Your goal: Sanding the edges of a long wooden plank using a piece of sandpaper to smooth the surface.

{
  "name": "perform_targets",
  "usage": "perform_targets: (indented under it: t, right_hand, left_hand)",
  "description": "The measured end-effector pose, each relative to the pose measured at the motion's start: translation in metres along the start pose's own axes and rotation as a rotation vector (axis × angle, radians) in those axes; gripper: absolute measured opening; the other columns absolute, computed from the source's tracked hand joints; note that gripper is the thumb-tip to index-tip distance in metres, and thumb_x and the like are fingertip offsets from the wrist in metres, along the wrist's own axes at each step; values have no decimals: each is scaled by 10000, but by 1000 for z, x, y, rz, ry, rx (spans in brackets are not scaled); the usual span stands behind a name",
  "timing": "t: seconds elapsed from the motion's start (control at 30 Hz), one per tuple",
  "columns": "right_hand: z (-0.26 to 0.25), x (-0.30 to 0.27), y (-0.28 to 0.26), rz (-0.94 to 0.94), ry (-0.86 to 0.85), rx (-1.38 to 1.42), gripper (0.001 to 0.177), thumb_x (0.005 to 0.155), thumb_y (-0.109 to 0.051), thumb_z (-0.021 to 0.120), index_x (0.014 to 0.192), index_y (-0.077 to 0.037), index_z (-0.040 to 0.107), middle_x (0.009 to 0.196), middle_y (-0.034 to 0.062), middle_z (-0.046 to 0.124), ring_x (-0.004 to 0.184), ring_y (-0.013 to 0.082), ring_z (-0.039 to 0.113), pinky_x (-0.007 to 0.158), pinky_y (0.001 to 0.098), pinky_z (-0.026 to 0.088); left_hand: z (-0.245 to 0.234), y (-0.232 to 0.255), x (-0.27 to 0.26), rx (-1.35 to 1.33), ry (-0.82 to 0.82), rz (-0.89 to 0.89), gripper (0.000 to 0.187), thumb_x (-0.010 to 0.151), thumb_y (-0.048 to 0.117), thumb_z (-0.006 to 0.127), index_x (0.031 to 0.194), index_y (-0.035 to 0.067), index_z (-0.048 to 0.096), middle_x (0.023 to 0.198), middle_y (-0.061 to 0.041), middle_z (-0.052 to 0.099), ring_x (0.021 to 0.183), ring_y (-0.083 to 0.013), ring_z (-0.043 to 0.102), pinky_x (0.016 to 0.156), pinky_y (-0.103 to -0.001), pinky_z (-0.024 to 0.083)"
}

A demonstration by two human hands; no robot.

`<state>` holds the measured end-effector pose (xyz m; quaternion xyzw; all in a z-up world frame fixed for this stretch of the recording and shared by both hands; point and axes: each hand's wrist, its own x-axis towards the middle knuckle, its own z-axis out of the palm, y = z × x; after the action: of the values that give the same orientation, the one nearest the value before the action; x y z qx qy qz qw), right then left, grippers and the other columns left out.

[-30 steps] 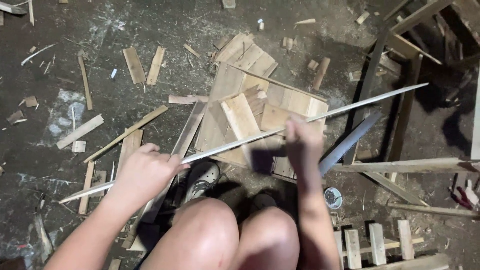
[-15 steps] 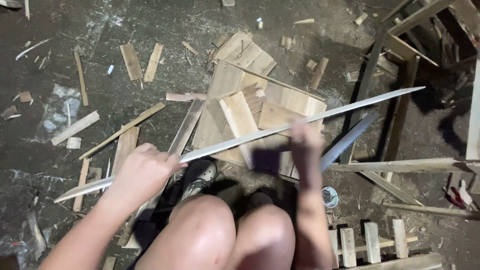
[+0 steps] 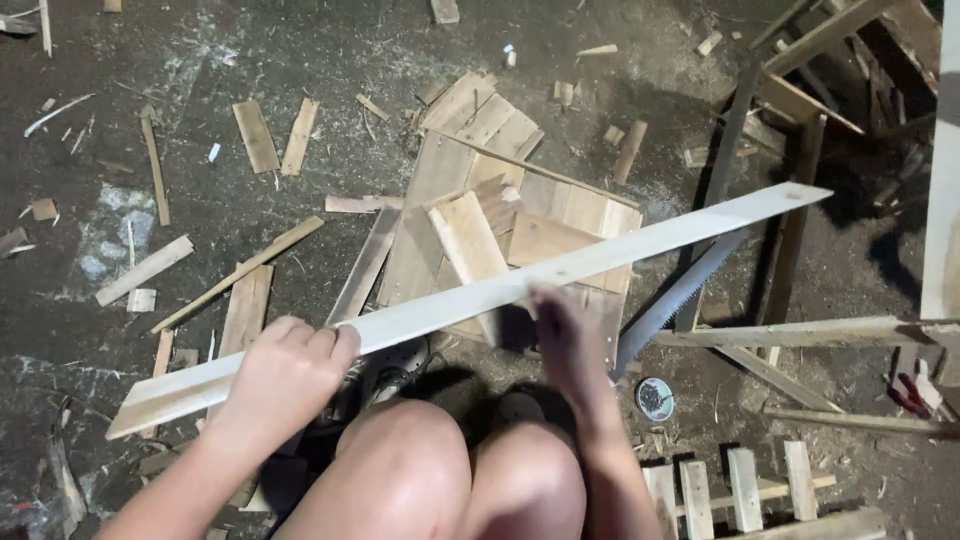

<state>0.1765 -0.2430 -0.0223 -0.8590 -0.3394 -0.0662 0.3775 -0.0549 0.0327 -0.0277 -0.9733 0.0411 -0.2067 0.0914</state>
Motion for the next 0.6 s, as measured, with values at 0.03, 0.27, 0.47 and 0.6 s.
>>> perform_targets:
  t: [0.03,0.27,0.47,0.6]
  right_hand:
    - [4,-5,5,29,-33,11,137,907,-73,722,984,-173,775,892,57,778,878,306,741,813,402,541]
    - [-45,15,19,217,21,-171,241,990,-73,609,1175,-1,745,1133,148,762,919,280,755,783,347,594]
    - [2,-20,-18,-101,-114,-35,298,870,-24,698,1165,-62,725,1020,105,775,760,248,723,654,330,555]
    - [-23,-5,21,42,-83,-213,252,919,-70,684,1126,-175,779,944,17,804,645,202,732,572,346,577]
  left_hand:
    - [-1,2,0,15,20,0,65,878,111,667,931,99,702,660,-77,642,601,-245,663,798,-397,541]
    - [-39,20,18,82,58,-95,279,729,39,682,1003,-12,657,902,-158,700,682,-218,593,725,-309,503]
    - [-37,27,14,166,88,-114,265,763,58,704,1023,7,687,903,-134,693,705,-219,595,806,-330,537]
    - [-37,28,14,115,104,-104,259,770,54,728,1026,12,712,939,-139,727,725,-220,612,829,-347,552]
